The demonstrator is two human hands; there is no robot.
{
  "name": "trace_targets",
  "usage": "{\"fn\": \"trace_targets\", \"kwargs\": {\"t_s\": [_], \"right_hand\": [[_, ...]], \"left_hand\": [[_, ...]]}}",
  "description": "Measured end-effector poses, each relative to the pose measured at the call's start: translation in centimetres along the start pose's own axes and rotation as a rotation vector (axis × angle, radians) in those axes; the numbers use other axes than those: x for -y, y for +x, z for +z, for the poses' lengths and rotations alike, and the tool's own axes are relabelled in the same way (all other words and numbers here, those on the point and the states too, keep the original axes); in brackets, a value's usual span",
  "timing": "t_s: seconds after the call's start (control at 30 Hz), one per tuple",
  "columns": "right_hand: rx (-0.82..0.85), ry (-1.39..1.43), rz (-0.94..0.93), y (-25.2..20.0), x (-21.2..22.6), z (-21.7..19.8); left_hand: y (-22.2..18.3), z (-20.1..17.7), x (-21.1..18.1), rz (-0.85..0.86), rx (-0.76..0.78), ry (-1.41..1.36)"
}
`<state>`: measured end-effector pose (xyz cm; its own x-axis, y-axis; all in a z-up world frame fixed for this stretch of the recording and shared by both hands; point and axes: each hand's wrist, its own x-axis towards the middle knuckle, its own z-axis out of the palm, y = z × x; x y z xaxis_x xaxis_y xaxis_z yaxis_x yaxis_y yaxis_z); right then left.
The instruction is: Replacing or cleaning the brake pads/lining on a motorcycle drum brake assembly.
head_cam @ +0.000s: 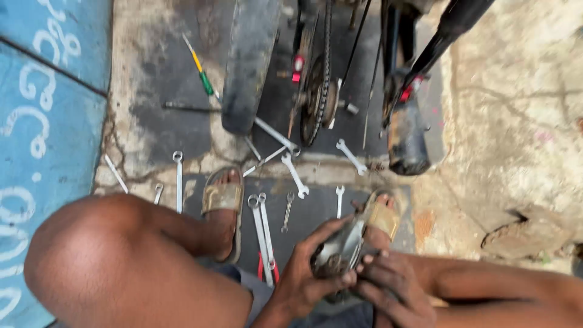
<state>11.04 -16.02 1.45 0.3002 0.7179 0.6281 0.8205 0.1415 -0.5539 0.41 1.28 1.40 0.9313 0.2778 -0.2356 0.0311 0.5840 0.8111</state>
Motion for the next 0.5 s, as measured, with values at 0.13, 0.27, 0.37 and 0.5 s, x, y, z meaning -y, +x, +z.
{"fn": "trace_targets", "kwargs": {"t_s": [0.13, 0.27, 0.37, 0.5], "right_hand": [[0.009, -0.181, 0.532, 1.6, 3.5, -0.9], [-0.110, -0.093, 0.295, 0.6, 1.7, 0.1], [0.013, -0.165, 0.371, 1.8, 3.1, -0.7], [-0.087, -0.180, 0.651, 1.0, 3.3, -0.4]], "left_hand": [[-2.2, 1.1, -0.2, -0.099, -0.009, 0.034], [0.5, 0.1, -0.4, 0.038, 0.062, 0.110], [-0.8, 0.5, -0.4, -0.032, 0.023, 0.088], [-0.6, 0.7, -0.2, 0.005, 0.037, 0.124]]}}
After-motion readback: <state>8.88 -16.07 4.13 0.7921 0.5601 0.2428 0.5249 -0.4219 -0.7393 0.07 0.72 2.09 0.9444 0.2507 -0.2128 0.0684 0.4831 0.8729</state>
